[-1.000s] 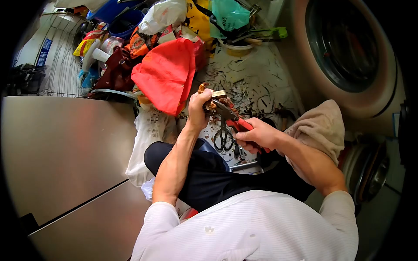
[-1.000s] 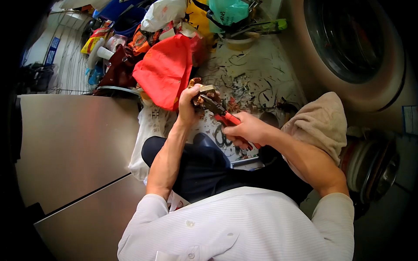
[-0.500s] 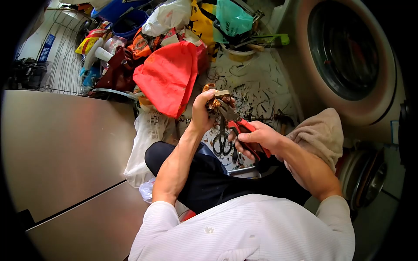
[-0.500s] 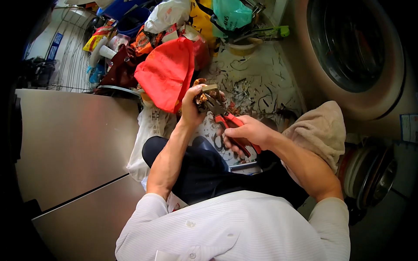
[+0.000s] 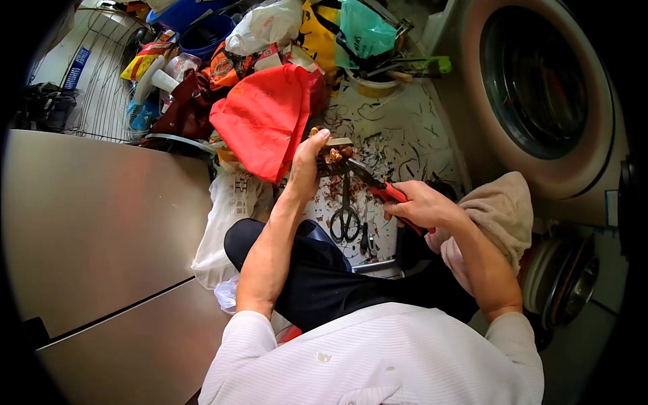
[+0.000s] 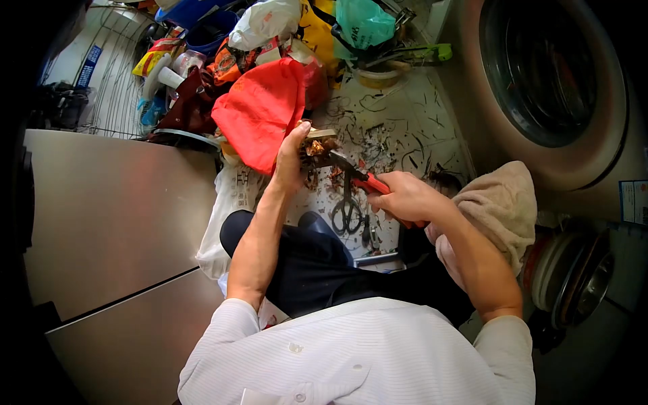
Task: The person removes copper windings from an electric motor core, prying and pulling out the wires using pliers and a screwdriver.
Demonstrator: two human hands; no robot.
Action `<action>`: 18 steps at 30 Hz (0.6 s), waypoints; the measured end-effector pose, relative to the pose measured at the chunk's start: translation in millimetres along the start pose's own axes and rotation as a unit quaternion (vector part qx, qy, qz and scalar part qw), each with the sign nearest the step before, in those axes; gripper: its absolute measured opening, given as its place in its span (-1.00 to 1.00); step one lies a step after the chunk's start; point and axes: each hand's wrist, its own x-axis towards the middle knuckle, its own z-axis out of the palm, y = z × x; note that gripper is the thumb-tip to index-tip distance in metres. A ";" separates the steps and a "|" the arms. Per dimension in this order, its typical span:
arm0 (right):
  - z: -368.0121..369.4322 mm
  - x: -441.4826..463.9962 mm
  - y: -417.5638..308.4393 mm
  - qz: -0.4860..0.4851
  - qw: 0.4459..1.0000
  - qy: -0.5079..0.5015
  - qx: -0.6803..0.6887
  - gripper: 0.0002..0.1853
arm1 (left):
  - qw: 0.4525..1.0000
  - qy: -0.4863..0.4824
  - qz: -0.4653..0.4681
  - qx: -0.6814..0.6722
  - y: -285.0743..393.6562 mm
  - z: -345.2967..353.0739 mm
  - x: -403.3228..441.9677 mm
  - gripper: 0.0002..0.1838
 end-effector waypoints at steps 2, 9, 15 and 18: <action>-1.1 -2.4 -3.0 -0.001 1.000 -0.004 0.001 -0.67 | 0.999 0.005 0.006 0.040 5.8 -1.5 -1.5 -0.53; 4.1 -4.4 -6.1 -0.032 0.988 0.047 -0.145 -0.71 | 0.973 -0.007 0.037 0.228 8.5 2.4 -6.7 -0.49; 9.6 -3.9 -2.9 -0.043 0.975 0.079 -0.202 -0.73 | 0.911 -0.013 0.018 0.412 17.9 8.3 -11.5 -0.45; 13.4 0.7 0.2 -0.044 0.982 0.061 -0.172 -0.73 | 0.862 -0.007 0.020 0.506 15.7 12.9 -11.9 -0.37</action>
